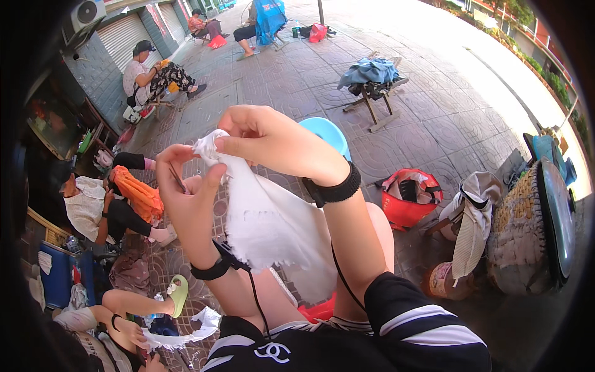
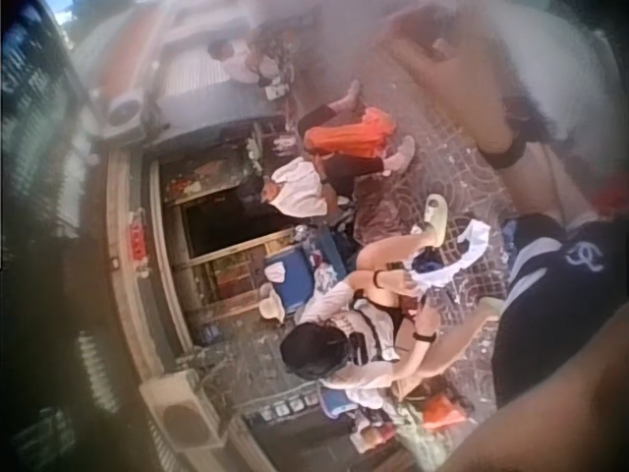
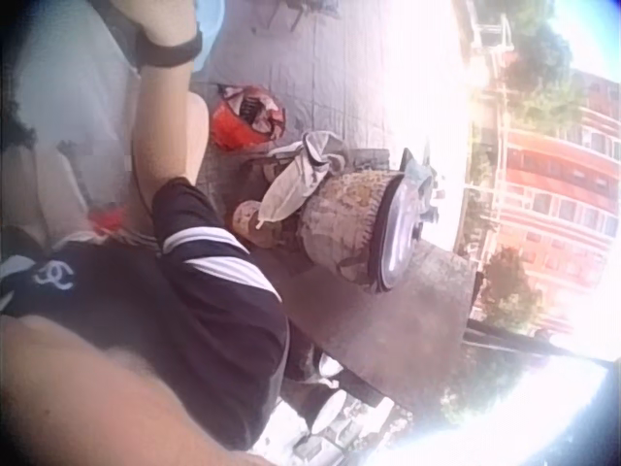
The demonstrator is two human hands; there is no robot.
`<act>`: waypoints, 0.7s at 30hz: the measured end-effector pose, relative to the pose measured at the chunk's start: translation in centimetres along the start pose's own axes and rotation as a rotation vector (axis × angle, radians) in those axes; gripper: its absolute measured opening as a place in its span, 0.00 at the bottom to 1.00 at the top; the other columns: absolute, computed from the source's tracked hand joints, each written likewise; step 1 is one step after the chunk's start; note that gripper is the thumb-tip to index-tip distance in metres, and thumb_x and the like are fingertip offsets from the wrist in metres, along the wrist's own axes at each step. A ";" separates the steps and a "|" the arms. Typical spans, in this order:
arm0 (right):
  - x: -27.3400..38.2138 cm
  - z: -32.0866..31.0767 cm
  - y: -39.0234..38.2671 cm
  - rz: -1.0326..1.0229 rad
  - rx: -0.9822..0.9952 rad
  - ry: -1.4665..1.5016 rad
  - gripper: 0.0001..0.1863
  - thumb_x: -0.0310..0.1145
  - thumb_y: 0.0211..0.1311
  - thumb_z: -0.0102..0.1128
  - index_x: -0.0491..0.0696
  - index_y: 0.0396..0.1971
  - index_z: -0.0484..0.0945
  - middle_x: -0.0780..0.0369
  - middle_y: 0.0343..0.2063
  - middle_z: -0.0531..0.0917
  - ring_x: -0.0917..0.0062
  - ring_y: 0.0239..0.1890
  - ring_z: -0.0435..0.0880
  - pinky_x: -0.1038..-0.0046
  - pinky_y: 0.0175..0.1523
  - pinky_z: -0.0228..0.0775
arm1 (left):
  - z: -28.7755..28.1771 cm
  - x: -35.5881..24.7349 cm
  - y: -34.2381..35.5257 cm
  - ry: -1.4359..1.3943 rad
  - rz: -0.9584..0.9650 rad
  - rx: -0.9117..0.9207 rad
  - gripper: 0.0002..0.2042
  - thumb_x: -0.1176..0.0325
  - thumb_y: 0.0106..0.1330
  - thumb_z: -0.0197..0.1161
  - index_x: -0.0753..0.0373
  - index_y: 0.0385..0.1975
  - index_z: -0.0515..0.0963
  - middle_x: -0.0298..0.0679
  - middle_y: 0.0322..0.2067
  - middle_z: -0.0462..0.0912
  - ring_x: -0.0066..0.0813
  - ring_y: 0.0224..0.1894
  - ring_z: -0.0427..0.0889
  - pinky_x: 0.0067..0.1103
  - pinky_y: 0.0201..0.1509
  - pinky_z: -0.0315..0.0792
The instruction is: Trim and stitch a piece of white fabric or leather using small thread clippers.
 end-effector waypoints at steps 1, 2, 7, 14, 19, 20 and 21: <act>0.0 0.0 -0.1 -0.011 0.002 0.003 0.12 0.37 0.66 0.60 0.42 0.36 0.75 0.68 0.22 0.76 0.88 0.25 0.72 0.83 0.30 0.67 | 0.0 -0.1 -0.1 0.007 0.009 -0.002 0.21 0.74 0.53 0.73 0.62 0.44 0.71 0.33 0.41 0.76 0.09 0.38 0.70 0.09 0.23 0.56; 0.1 0.1 -0.2 -0.032 0.016 0.091 0.12 0.37 0.66 0.59 0.42 0.36 0.75 0.70 0.23 0.76 0.88 0.26 0.72 0.83 0.30 0.65 | -0.1 0.6 0.0 -0.008 -0.062 -0.017 0.17 0.75 0.55 0.70 0.63 0.42 0.72 0.33 0.40 0.76 0.09 0.35 0.70 0.09 0.24 0.57; -0.4 -0.9 -0.3 -0.006 0.017 0.252 0.09 0.36 0.67 0.58 0.45 0.37 0.75 0.73 0.26 0.76 0.91 0.30 0.71 0.85 0.33 0.62 | -1.2 0.6 0.2 0.007 -0.017 -0.052 0.06 0.76 0.63 0.60 0.66 0.38 0.75 0.33 0.35 0.77 0.10 0.28 0.71 0.09 0.26 0.62; -1.4 -0.5 0.1 0.024 0.025 0.199 0.09 0.34 0.68 0.56 0.45 0.40 0.75 0.73 0.25 0.75 0.92 0.28 0.68 0.84 0.32 0.59 | -0.4 0.6 0.2 0.062 -0.078 0.035 0.05 0.74 0.67 0.55 0.66 0.39 0.73 0.32 0.35 0.75 0.15 0.39 0.72 0.11 0.38 0.66; -2.3 1.3 0.8 0.026 0.099 0.211 0.08 0.32 0.67 0.54 0.44 0.41 0.75 0.73 0.24 0.74 0.93 0.27 0.67 0.84 0.30 0.57 | -0.5 1.2 0.2 0.034 -0.079 -0.027 0.05 0.71 0.69 0.50 0.63 0.33 0.71 0.27 0.25 0.65 0.13 0.27 0.62 0.14 0.32 0.59; -2.6 1.2 1.1 0.019 0.080 0.195 0.08 0.31 0.66 0.54 0.44 0.41 0.75 0.73 0.23 0.74 0.93 0.26 0.66 0.84 0.29 0.57 | -0.4 1.2 0.2 0.032 -0.080 -0.026 0.05 0.71 0.69 0.50 0.63 0.33 0.71 0.27 0.25 0.65 0.13 0.27 0.62 0.14 0.32 0.59; -2.7 1.0 1.1 0.012 0.061 0.179 0.07 0.30 0.65 0.54 0.44 0.40 0.75 0.73 0.22 0.74 0.93 0.25 0.66 0.84 0.28 0.57 | -0.3 1.7 0.1 0.064 -0.118 -0.011 0.06 0.70 0.70 0.49 0.64 0.31 0.69 0.28 0.24 0.65 0.13 0.26 0.61 0.16 0.30 0.58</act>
Point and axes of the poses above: each hand's wrist, its own y-axis towards the middle knuckle, its own z-axis out of the palm, x = y × z, the point moved 10 cm from there along y, towards the middle knuckle
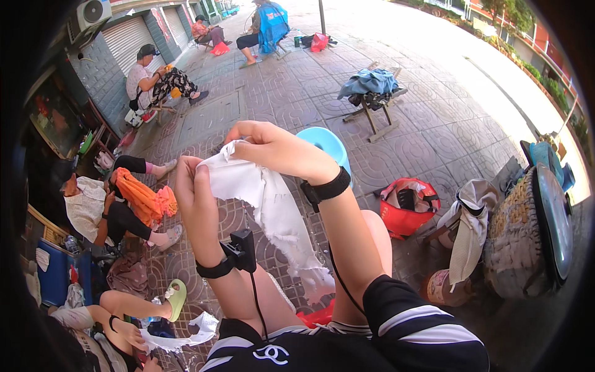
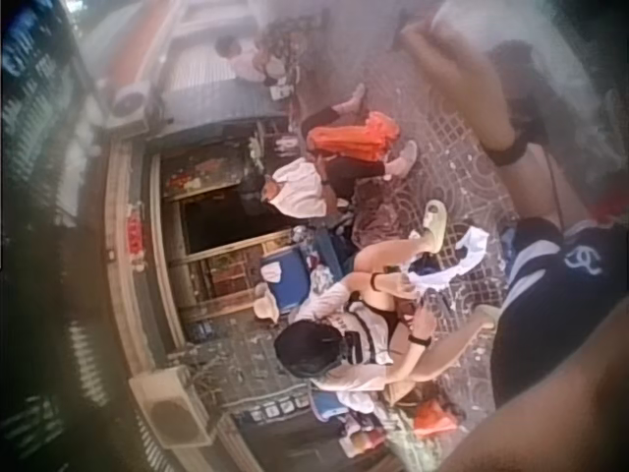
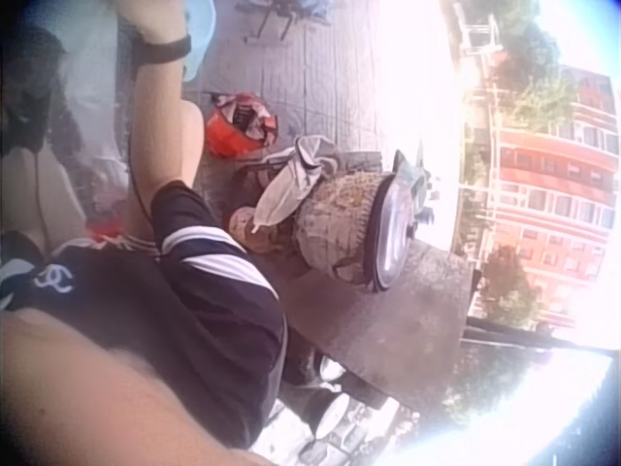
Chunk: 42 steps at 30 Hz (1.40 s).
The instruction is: Trim and stitch a piece of white fabric or leather using small thread clippers.
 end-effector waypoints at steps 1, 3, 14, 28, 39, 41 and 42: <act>0.1 -0.2 -0.2 0.001 -0.002 -0.002 0.07 0.30 0.65 0.54 0.44 0.40 0.75 0.73 0.22 0.74 0.93 0.25 0.66 0.84 0.28 0.57 | 0.2 0.4 0.0 0.033 -0.037 0.015 0.08 0.69 0.71 0.49 0.64 0.29 0.67 0.28 0.22 0.64 0.14 0.25 0.60 0.18 0.28 0.57; 0.9 0.1 -0.2 -0.005 0.007 -0.109 0.08 0.32 0.66 0.57 0.44 0.38 0.76 0.74 0.18 0.72 0.93 0.21 0.64 0.83 0.25 0.54 | 0.2 0.4 -0.1 0.056 -0.044 0.041 0.09 0.68 0.71 0.48 0.63 0.28 0.65 0.28 0.22 0.63 0.14 0.25 0.60 0.18 0.28 0.57; 0.7 -2.1 -0.7 0.039 -0.155 -0.183 0.16 0.40 0.65 0.61 0.43 0.22 0.75 0.75 0.13 0.65 0.93 0.18 0.60 0.80 0.21 0.47 | 1.4 0.1 -0.1 0.074 -0.011 0.129 0.10 0.68 0.72 0.51 0.64 0.28 0.69 0.26 0.23 0.64 0.11 0.27 0.58 0.14 0.30 0.55; 1.7 -2.1 -1.4 0.093 -0.170 -0.348 0.21 0.36 0.62 0.65 0.46 0.13 0.67 0.76 0.13 0.63 0.94 0.18 0.58 0.82 0.22 0.45 | 1.4 2.0 -0.9 -0.175 -0.094 0.286 0.18 0.54 0.71 0.55 0.64 0.44 0.63 0.33 0.25 0.70 0.20 0.28 0.67 0.21 0.33 0.64; 1.4 -2.6 -1.3 0.084 -0.185 -0.434 0.20 0.43 0.57 0.66 0.38 0.21 0.80 0.65 0.10 0.68 0.86 0.16 0.65 0.76 0.22 0.57 | 2.1 0.3 -1.7 0.180 -0.057 0.335 0.14 0.69 0.66 0.51 0.64 0.47 0.58 0.47 0.32 0.74 0.40 0.30 0.76 0.31 0.38 0.70; 1.4 -2.6 -1.3 0.092 -0.184 -0.449 0.20 0.43 0.56 0.66 0.38 0.21 0.80 0.65 0.10 0.68 0.86 0.17 0.65 0.76 0.22 0.57 | 1.9 0.5 -1.7 0.176 -0.083 0.325 0.14 0.71 0.65 0.51 0.64 0.48 0.58 0.48 0.33 0.74 0.44 0.31 0.77 0.32 0.39 0.70; 1.4 -2.6 -1.3 0.098 -0.184 -0.465 0.20 0.42 0.56 0.66 0.38 0.21 0.80 0.65 0.10 0.69 0.86 0.17 0.65 0.76 0.22 0.57 | 1.9 0.5 -1.8 0.182 -0.055 0.334 0.15 0.70 0.65 0.51 0.64 0.48 0.58 0.48 0.34 0.74 0.43 0.31 0.78 0.32 0.39 0.71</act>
Point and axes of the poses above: each hand's wrist, its own y-axis towards the middle knuckle, its own z-axis out of the palm, x = y × z, the point moved 10 cm from there along y, towards the middle knuckle
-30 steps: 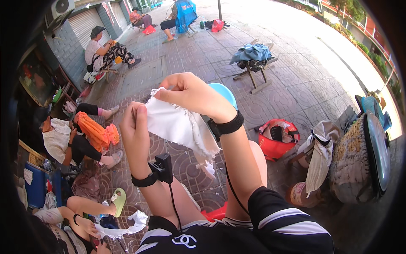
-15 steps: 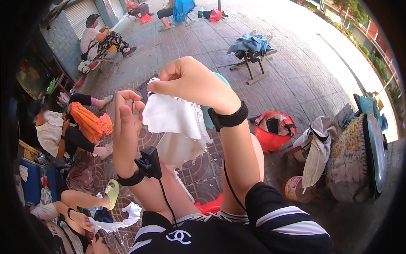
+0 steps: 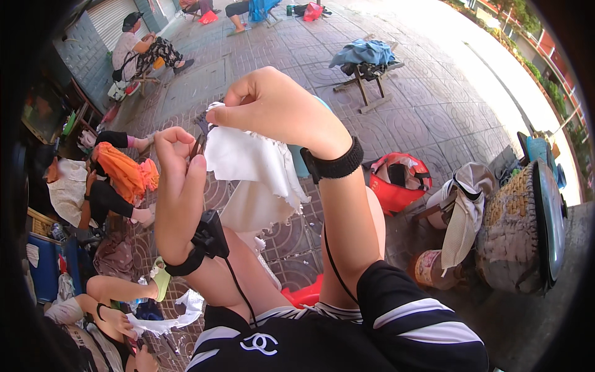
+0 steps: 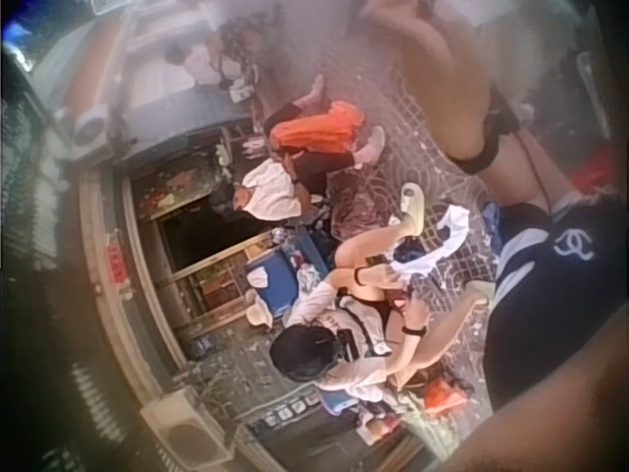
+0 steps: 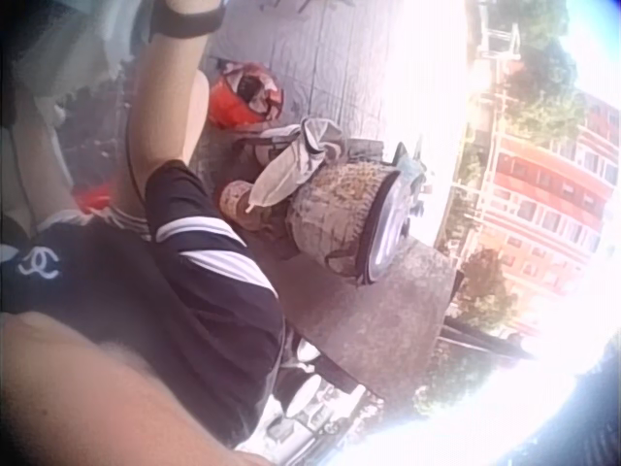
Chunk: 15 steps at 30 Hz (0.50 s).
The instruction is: Trim and stitch a piece of white fabric or leather using small thread clippers.
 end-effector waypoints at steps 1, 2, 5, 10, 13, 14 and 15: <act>-0.1 0.0 0.0 0.001 0.001 0.001 0.20 0.42 0.56 0.66 0.38 0.21 0.80 0.65 0.10 0.69 0.86 0.17 0.65 0.76 0.22 0.57 | 0.0 -0.1 -0.1 0.011 0.028 0.006 0.15 0.69 0.65 0.52 0.64 0.48 0.58 0.49 0.34 0.75 0.43 0.30 0.78 0.32 0.38 0.71; -0.1 0.0 0.0 -0.002 -0.003 0.004 0.19 0.42 0.56 0.66 0.38 0.21 0.81 0.65 0.11 0.69 0.85 0.17 0.65 0.76 0.22 0.58 | 0.0 -0.1 -0.1 0.011 0.026 0.007 0.15 0.69 0.65 0.52 0.64 0.48 0.58 0.49 0.34 0.75 0.43 0.30 0.78 0.32 0.38 0.71; 0.0 0.1 0.0 -0.004 -0.005 0.002 0.19 0.42 0.56 0.67 0.38 0.22 0.81 0.65 0.11 0.71 0.85 0.17 0.66 0.76 0.22 0.58 | -0.2 0.0 -0.2 0.044 0.021 0.004 0.16 0.69 0.65 0.53 0.64 0.48 0.58 0.50 0.35 0.77 0.45 0.31 0.80 0.33 0.38 0.72; 0.2 0.5 0.0 -0.007 0.027 -0.003 0.19 0.42 0.55 0.67 0.38 0.23 0.81 0.63 0.12 0.73 0.84 0.18 0.69 0.75 0.23 0.60 | 0.1 -0.1 -0.3 0.191 0.086 0.053 0.15 0.69 0.65 0.55 0.64 0.48 0.60 0.50 0.35 0.79 0.48 0.34 0.82 0.35 0.38 0.73; -0.1 0.9 0.0 0.008 0.050 -0.026 0.18 0.42 0.55 0.67 0.38 0.23 0.82 0.63 0.13 0.74 0.83 0.19 0.70 0.75 0.24 0.61 | 0.3 0.6 -0.3 0.100 -0.023 0.073 0.15 0.69 0.65 0.57 0.63 0.47 0.62 0.50 0.36 0.79 0.48 0.35 0.82 0.35 0.40 0.73; -0.1 1.0 0.0 0.004 0.056 -0.030 0.18 0.42 0.55 0.67 0.38 0.23 0.82 0.63 0.13 0.74 0.83 0.19 0.70 0.75 0.24 0.62 | 0.3 0.6 -0.3 0.099 -0.023 0.073 0.15 0.69 0.65 0.57 0.63 0.47 0.62 0.50 0.36 0.79 0.48 0.35 0.82 0.35 0.40 0.73; -0.1 1.0 0.0 0.000 0.063 -0.035 0.18 0.42 0.55 0.67 0.38 0.23 0.81 0.63 0.13 0.74 0.82 0.19 0.71 0.75 0.25 0.62 | 0.4 0.3 -0.3 0.135 0.008 0.081 0.15 0.69 0.64 0.58 0.63 0.47 0.63 0.50 0.36 0.80 0.48 0.36 0.82 0.35 0.40 0.73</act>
Point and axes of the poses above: each hand's wrist, its own y-axis towards the middle knuckle, its own z-axis out of the palm, x = y × z, the point moved 10 cm from there along y, towards the middle knuckle
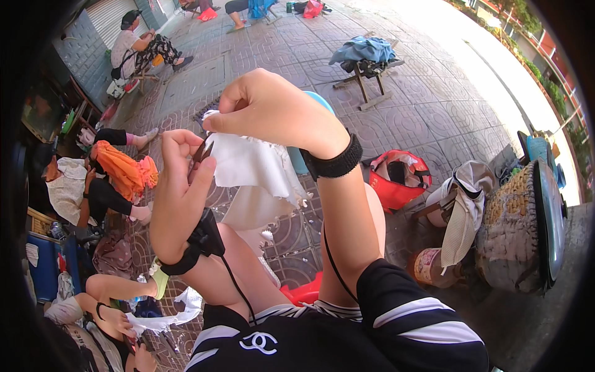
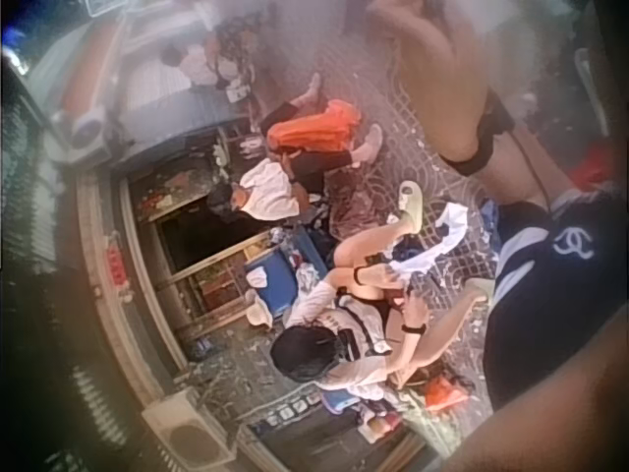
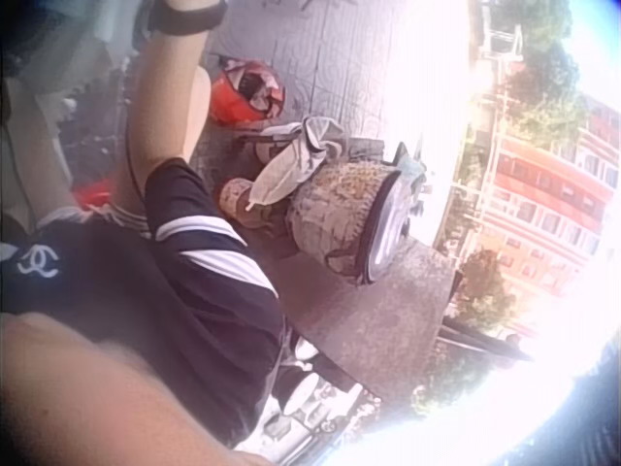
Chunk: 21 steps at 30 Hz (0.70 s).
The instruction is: Trim and stitch a piece of white fabric or leather using small thread clippers.
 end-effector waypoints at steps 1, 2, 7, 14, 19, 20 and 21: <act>-0.1 0.0 0.0 0.001 -0.001 -0.001 0.18 0.42 0.55 0.67 0.38 0.23 0.81 0.63 0.13 0.74 0.82 0.19 0.71 0.75 0.25 0.62 | 0.0 -0.2 0.0 0.037 0.029 0.006 0.15 0.68 0.64 0.59 0.63 0.47 0.64 0.50 0.36 0.80 0.48 0.37 0.82 0.35 0.41 0.73; 0.0 0.2 0.0 -0.016 0.006 0.005 0.16 0.39 0.57 0.67 0.40 0.21 0.80 0.67 0.14 0.73 0.87 0.19 0.68 0.79 0.24 0.58 | -0.1 -0.2 0.0 0.037 0.028 0.006 0.15 0.68 0.64 0.59 0.63 0.47 0.64 0.50 0.36 0.80 0.48 0.37 0.82 0.35 0.41 0.73; 0.5 0.6 -0.3 -0.028 0.061 0.023 0.15 0.36 0.61 0.66 0.41 0.19 0.78 0.72 0.14 0.72 0.92 0.19 0.66 0.82 0.22 0.54 | 0.4 0.3 0.1 -0.003 0.063 0.059 0.15 0.67 0.65 0.61 0.63 0.48 0.66 0.48 0.38 0.80 0.47 0.39 0.82 0.33 0.43 0.73; 0.6 0.7 -0.2 -0.054 0.061 0.018 0.15 0.35 0.61 0.66 0.43 0.18 0.76 0.73 0.14 0.71 0.93 0.19 0.65 0.82 0.22 0.52 | 0.4 0.8 0.3 -0.090 0.114 0.052 0.15 0.67 0.67 0.59 0.63 0.50 0.67 0.48 0.40 0.80 0.46 0.41 0.82 0.31 0.45 0.74; 0.5 0.7 -0.4 -0.030 0.069 0.036 0.16 0.34 0.61 0.66 0.43 0.17 0.74 0.73 0.13 0.69 0.93 0.18 0.63 0.82 0.22 0.50 | 1.6 1.1 0.6 -0.009 0.029 0.225 0.14 0.64 0.68 0.58 0.66 0.47 0.70 0.49 0.40 0.81 0.45 0.41 0.82 0.30 0.45 0.74; 0.7 0.8 -0.4 -0.036 0.080 0.022 0.16 0.35 0.60 0.66 0.44 0.17 0.74 0.73 0.13 0.69 0.93 0.18 0.63 0.82 0.22 0.49 | 1.7 1.5 0.6 -0.008 0.026 0.224 0.14 0.64 0.68 0.58 0.66 0.47 0.70 0.49 0.40 0.81 0.45 0.41 0.82 0.30 0.45 0.74; 0.8 0.9 -0.4 -0.042 0.091 0.008 0.16 0.35 0.60 0.67 0.44 0.17 0.74 0.73 0.13 0.69 0.93 0.18 0.63 0.81 0.21 0.49 | 1.6 1.6 0.6 -0.058 0.080 0.193 0.14 0.64 0.68 0.58 0.65 0.47 0.69 0.49 0.40 0.81 0.45 0.41 0.82 0.30 0.45 0.74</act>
Point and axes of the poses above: each hand's wrist, its own y-axis towards the middle knuckle, its own z-axis out of the palm, x = y × z, the point moved 10 cm from there along y, towards the middle knuckle
